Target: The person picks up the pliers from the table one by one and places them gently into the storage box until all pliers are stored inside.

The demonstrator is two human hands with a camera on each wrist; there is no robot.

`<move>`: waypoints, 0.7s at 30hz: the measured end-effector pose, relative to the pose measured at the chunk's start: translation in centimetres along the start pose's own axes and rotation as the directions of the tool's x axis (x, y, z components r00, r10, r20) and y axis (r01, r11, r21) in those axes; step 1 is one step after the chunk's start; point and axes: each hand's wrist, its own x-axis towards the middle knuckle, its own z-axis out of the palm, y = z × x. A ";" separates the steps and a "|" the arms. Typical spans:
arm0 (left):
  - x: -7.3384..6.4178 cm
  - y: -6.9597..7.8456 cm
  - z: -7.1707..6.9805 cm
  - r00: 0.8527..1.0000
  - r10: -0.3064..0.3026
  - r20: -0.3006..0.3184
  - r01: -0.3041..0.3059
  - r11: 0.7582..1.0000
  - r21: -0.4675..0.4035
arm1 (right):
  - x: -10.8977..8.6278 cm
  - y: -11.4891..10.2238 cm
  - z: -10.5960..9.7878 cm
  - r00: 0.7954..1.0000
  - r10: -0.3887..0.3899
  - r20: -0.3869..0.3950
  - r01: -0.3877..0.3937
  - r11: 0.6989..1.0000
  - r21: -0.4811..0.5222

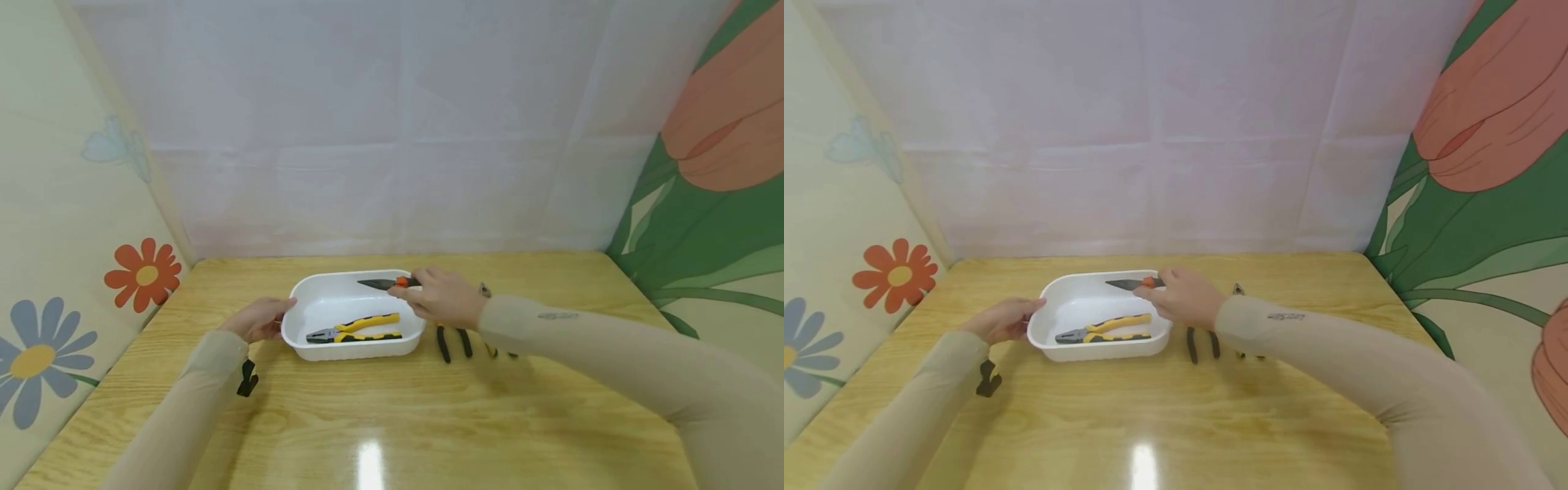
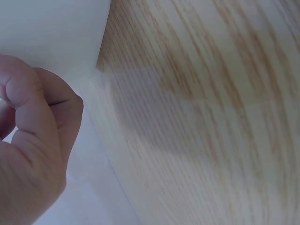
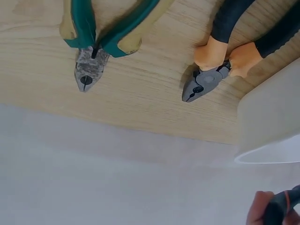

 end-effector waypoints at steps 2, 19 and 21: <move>0.0 -0.1 0.0 1.000 0.001 0.006 -0.001 1.000 -0.001 | 0.2 -0.1 0.1 1.000 -0.010 0.004 0.010 1.000 -0.015; 0.0 0.0 -0.1 1.000 0.004 0.011 -0.004 1.000 0.006 | 3.5 -1.0 0.5 0.980 -0.080 0.183 0.086 0.996 -0.023; 0.1 0.1 0.0 1.000 0.000 0.014 0.000 1.000 0.006 | 3.8 -1.1 0.8 0.977 -0.084 0.195 0.092 0.995 -0.033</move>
